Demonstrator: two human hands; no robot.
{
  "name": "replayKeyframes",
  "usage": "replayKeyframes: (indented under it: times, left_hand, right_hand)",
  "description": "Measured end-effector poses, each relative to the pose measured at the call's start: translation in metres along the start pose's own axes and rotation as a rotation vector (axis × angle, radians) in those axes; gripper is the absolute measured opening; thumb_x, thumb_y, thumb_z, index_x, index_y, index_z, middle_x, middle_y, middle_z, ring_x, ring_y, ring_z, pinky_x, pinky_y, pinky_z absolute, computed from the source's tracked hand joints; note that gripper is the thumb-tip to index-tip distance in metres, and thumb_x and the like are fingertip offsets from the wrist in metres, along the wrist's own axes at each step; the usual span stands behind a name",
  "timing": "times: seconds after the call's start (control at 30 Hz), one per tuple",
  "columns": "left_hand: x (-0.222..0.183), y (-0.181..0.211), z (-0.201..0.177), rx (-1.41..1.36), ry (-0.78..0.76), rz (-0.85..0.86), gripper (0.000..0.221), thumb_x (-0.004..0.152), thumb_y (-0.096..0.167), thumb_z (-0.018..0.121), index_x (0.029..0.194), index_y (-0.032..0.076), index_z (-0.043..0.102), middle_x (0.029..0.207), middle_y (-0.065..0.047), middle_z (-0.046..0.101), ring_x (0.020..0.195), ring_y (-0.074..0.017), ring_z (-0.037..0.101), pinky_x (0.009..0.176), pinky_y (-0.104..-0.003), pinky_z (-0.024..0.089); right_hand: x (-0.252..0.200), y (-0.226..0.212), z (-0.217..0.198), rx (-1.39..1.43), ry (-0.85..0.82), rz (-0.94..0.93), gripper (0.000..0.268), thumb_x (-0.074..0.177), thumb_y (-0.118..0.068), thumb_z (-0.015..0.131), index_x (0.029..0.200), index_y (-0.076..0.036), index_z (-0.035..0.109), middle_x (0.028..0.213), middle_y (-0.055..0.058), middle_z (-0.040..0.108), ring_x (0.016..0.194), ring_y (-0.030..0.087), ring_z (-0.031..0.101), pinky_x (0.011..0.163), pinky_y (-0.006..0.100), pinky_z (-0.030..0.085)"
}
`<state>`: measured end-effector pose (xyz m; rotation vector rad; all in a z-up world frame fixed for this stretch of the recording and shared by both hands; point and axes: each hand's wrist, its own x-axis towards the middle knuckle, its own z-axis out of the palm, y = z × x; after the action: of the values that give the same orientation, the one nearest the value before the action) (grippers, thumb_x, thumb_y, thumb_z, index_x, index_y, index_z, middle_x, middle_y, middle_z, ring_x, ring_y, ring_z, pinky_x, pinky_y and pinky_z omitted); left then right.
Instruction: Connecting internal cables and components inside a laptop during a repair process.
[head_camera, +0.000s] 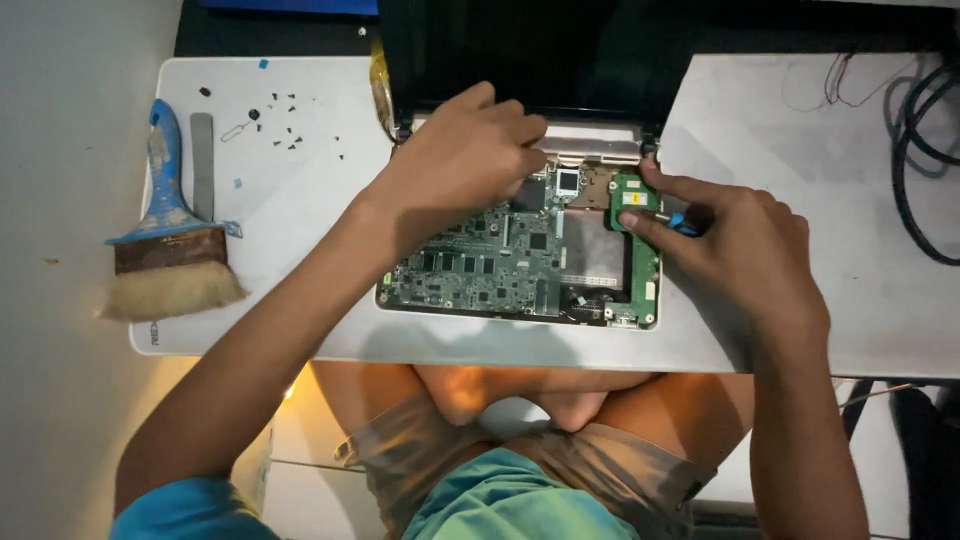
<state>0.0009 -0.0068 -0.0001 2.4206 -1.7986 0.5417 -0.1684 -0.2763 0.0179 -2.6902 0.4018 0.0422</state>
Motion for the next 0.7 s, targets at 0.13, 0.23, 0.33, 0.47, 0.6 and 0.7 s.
replayKeyframes:
  times: [0.13,0.23,0.33,0.47,0.6,0.7]
  left_hand:
    - [0.006,-0.001,0.0,0.105,0.015,0.065,0.014,0.092,0.025,0.083,0.104,0.021,0.087,0.108,0.0,0.077,0.095,-0.0233,0.068,0.099,-0.04,0.05]
    - [0.02,0.008,0.003,-0.031,0.062,0.034,0.013,0.094,0.021,0.079,0.103,0.016,0.086,0.112,-0.005,0.078,0.095,-0.0245,0.071,0.095,-0.041,0.051]
    - [0.04,0.027,0.011,-0.444,-0.014,-0.098,0.024,0.104,0.035,0.072,0.103,0.017,0.089,0.106,-0.007,0.068,0.099,-0.0242,0.064,0.096,-0.044,0.05]
    - [0.05,0.044,0.025,-0.699,0.165,-0.217,0.013,0.099,0.027,0.084,0.098,0.015,0.091,0.091,-0.002,0.064,0.088,-0.0219,0.058,0.086,-0.04,0.049]
    - [0.047,0.047,0.027,-0.67,0.087,-0.276,0.019,0.102,0.029,0.084,0.102,0.012,0.093,0.093,-0.004,0.059,0.092,-0.0228,0.051,0.085,-0.04,0.045]
    - [0.045,0.047,0.034,-0.709,0.127,-0.3,0.016,0.103,0.026,0.087,0.106,0.012,0.094,0.09,-0.003,0.058,0.089,-0.0215,0.049,0.085,-0.038,0.045]
  right_hand:
    - [0.0,-0.004,0.0,0.014,-0.017,0.033,0.065,0.096,-0.051,0.096,0.156,-0.03,0.086,0.082,0.016,0.083,0.058,0.027,0.067,0.059,0.044,0.05]
    - [-0.003,-0.007,-0.003,0.02,-0.035,0.076,0.066,0.096,-0.056,0.095,0.156,-0.031,0.086,0.082,0.014,0.081,0.06,0.028,0.067,0.061,0.045,0.051]
    - [-0.006,-0.009,-0.005,0.064,0.007,0.044,0.063,0.095,-0.047,0.098,0.154,-0.026,0.088,0.082,0.016,0.082,0.059,0.029,0.067,0.062,0.046,0.052]
    - [-0.002,0.003,0.002,0.033,0.012,-0.014,0.067,0.094,-0.055,0.096,0.154,-0.027,0.087,0.086,0.016,0.085,0.065,0.03,0.075,0.066,0.045,0.056]
    - [-0.001,0.011,0.006,0.035,0.056,-0.094,0.065,0.096,-0.055,0.095,0.154,-0.027,0.088,0.085,0.014,0.087,0.059,0.03,0.074,0.062,0.045,0.054]
    - [0.001,0.014,0.008,0.021,0.043,-0.074,0.067,0.097,-0.062,0.093,0.156,-0.031,0.086,0.081,0.013,0.087,0.06,0.031,0.075,0.063,0.046,0.053]
